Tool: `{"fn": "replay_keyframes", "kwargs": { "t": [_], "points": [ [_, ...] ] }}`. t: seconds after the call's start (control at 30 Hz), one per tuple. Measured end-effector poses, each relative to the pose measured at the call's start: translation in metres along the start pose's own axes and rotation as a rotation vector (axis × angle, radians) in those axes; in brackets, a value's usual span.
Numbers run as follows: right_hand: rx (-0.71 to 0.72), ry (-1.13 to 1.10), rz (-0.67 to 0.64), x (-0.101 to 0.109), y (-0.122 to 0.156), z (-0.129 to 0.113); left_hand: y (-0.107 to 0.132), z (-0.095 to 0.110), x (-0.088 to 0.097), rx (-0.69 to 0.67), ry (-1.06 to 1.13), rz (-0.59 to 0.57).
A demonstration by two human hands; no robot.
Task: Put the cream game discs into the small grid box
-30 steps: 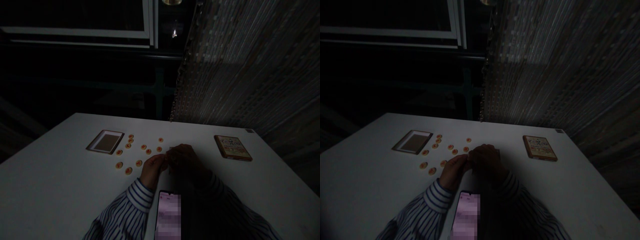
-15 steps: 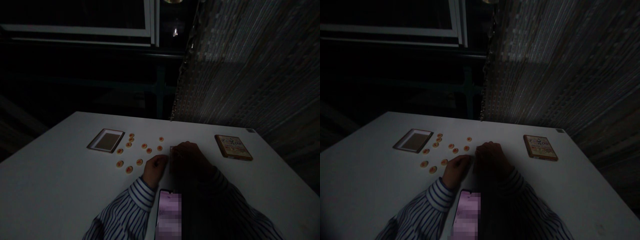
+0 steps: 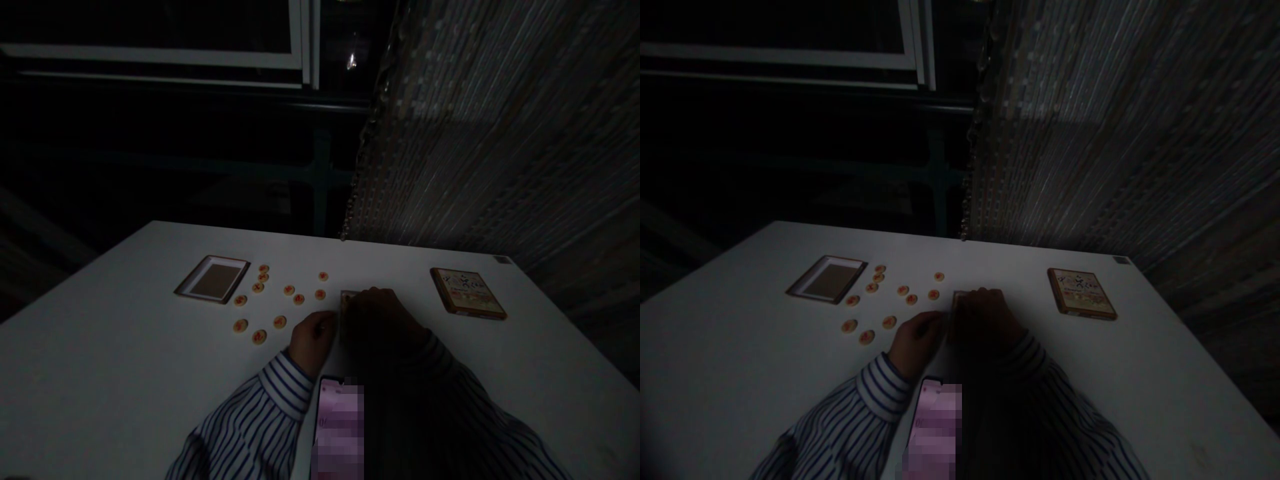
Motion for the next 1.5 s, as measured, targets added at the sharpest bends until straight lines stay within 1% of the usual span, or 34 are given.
{"fn": "replay_keyframes", "kwargs": {
  "t": [0.13,0.2,0.3,0.43,0.7,0.97,1.1,1.27,1.43,1.5],
  "points": [
    [0.002,0.005,-0.024,0.0,0.001,-0.003,0.0,0.002,-0.001,-0.047,-0.031,-0.007],
    [-0.001,0.019,-0.036,0.0,0.001,-0.005,0.0,0.003,-0.004,-0.05,-0.107,-0.027],
    [-0.002,0.042,-0.087,-0.002,0.001,-0.006,-0.001,0.005,-0.007,-0.053,-0.244,-0.052],
    [0.002,0.047,-0.1,-0.003,0.002,-0.006,-0.001,0.008,-0.008,-0.057,-0.326,-0.062],
    [0.017,0.071,-0.108,-0.001,0.002,-0.011,-0.001,0.009,-0.009,-0.067,-0.353,-0.063],
    [0.045,0.085,-0.072,-0.007,0.002,-0.008,0.0,0.008,-0.01,-0.07,-0.39,-0.058],
    [0.036,0.073,-0.084,-0.01,0.002,-0.006,0.0,0.008,-0.009,-0.064,-0.389,-0.056],
    [0.058,0.059,-0.086,-0.012,0.001,-0.007,0.0,0.011,-0.009,-0.061,-0.403,-0.074],
    [0.082,0.041,-0.051,-0.01,0.003,-0.008,0.0,0.011,-0.009,-0.052,-0.413,-0.07],
    [0.09,0.034,-0.056,-0.009,0.004,-0.009,0.0,0.01,-0.009,-0.059,-0.407,-0.063]
  ]
}}
Point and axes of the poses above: each hand's wrist, its own y-axis away from the middle knuckle, its own x-axis out of the back of the hand, z = x × y, the point moved 8 cm from there along -y, towards the middle knuckle, and after that the axes turned 15 degrees about -z, right-handed, at the moved point
